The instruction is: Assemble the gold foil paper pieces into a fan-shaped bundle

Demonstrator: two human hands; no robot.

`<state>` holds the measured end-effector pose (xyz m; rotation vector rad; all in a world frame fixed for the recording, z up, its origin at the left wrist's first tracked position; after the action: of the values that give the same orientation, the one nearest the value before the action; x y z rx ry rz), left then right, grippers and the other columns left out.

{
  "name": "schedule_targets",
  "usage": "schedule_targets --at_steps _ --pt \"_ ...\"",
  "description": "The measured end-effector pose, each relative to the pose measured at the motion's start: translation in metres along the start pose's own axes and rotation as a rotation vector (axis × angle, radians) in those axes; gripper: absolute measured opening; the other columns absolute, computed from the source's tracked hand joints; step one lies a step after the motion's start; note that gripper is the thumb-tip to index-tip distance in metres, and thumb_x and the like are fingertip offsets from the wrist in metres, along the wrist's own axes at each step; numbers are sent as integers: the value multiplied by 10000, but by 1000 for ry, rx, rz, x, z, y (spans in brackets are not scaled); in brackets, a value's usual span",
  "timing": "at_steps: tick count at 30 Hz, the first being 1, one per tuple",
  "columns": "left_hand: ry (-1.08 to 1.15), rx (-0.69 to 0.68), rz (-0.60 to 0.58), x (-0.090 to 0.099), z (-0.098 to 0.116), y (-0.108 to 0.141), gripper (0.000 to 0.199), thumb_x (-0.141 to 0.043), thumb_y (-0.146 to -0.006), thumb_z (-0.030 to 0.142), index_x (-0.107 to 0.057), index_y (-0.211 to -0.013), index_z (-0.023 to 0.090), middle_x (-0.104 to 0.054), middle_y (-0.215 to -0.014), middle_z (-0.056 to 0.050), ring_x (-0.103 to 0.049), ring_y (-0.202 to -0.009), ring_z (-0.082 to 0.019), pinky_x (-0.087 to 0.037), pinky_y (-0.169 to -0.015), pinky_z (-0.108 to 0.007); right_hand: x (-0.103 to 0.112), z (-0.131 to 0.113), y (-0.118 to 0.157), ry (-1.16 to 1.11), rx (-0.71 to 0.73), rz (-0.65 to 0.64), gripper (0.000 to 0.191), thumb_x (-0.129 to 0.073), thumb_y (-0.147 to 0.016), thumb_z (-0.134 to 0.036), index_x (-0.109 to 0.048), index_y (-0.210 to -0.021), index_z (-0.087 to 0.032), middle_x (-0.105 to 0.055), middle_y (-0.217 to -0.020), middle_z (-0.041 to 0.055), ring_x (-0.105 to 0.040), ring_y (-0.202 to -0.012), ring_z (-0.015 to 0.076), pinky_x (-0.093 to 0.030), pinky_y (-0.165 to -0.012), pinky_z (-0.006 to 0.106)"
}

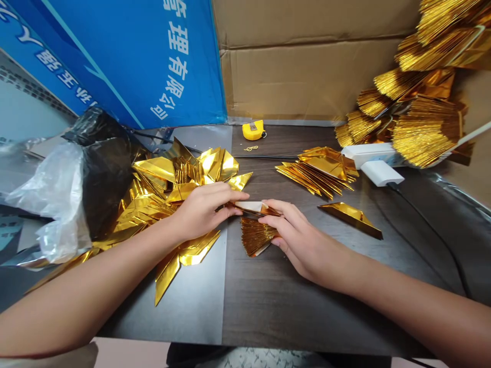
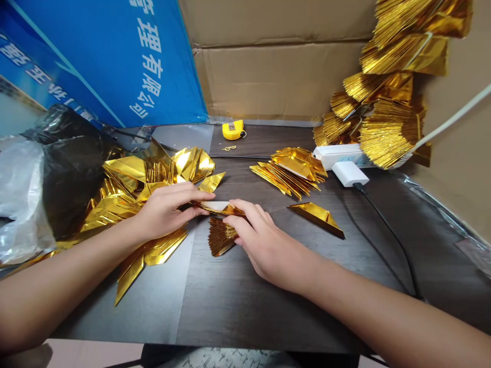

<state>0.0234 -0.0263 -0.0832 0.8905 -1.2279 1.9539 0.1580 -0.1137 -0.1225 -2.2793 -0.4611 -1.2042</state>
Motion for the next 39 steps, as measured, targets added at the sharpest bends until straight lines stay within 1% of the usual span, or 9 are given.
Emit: schedule_targets --at_steps 5,8,13,15,18,24,30,34,39 --pt "51 64 -82 -6 -4 -1 63 -675 -925 202 -668 -969 157 -685 -833 -4 -621 -790 -112 -474 -737 -228 1 -1 -2 -5 4 4 383 -422 -980 -50 -452 -1346 -158 -464 -1419 190 -479 -1336 315 -490 -1093 558" --pt "43 97 -133 -10 -5 -1 38 -663 -929 194 -643 -940 164 -673 -836 4 -610 -803 -118 -464 -738 -233 2 -2 -2 1 9 7 377 -417 -981 -52 -451 -1342 -153 -452 -1411 186 -474 -1336 308 -489 -1098 542" --pt "-11 54 -129 -11 -2 -1 113 -644 -934 173 -600 -1039 168 -681 -922 -8 -616 -849 -128 -461 -777 -252 3 -1 0 16 1 36 382 -413 -983 -60 -440 -1356 -138 -366 -1450 206 -453 -1361 302 -512 -1085 505" --pt "-25 35 -137 -12 -1 0 60 -628 -944 182 -589 -988 169 -667 -882 -3 -608 -830 -131 -454 -764 -259 3 -2 0 28 11 47 384 -411 -986 -64 -437 -1361 -140 -341 -1468 210 -438 -1376 304 -505 -1094 513" --pt "-12 19 -155 -13 -1 1 44 -589 -949 143 -582 -915 170 -651 -839 -1 -604 -818 -132 -458 -755 -261 2 -3 0 20 31 33 390 -405 -991 -62 -435 -1369 -152 -398 -1422 191 -458 -1346 289 -492 -1104 520" --pt "76 55 -108 -11 -6 3 130 -560 -900 38 -592 -883 163 -668 -855 -13 -628 -837 -122 -507 -770 -249 1 -3 -1 -28 29 2 393 -406 -976 -39 -447 -1355 -137 -470 -1357 182 -493 -1291 277 -515 -1072 494" --pt "104 40 -27 -5 -5 2 92 -607 -921 85 -627 -867 158 -717 -897 -25 -678 -854 -101 -544 -780 -210 -1 -2 -2 -26 25 -12 371 -410 -985 -43 -454 -1340 -140 -492 -1332 174 -495 -1280 277 -504 -1080 507" --pt "97 34 -34 -3 -3 1 84 -627 -916 93 -639 -860 155 -727 -888 -21 -692 -849 -101 -543 -774 -203 0 -4 -2 -28 52 4 374 -412 -990 -46 -436 -1354 -133 -492 -1341 186 -463 -1335 287 -489 -1101 532" --pt "64 106 -25 -3 -7 1 29 -670 -916 167 -651 -936 158 -722 -852 -6 -680 -771 -94 -529 -712 -197 1 -2 1 -12 30 5 396 -413 -994 -60 -427 -1384 -130 -433 -1419 217 -482 -1357 300 -517 -1078 540"
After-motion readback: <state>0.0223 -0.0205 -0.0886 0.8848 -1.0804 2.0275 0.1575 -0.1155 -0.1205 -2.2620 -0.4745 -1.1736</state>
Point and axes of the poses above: each hand's wrist, its own y-axis away from the middle knuckle, its own x-axis out of the back of the hand, z = x × y, the point moved 8 cm from there along -y, towards the middle knuckle
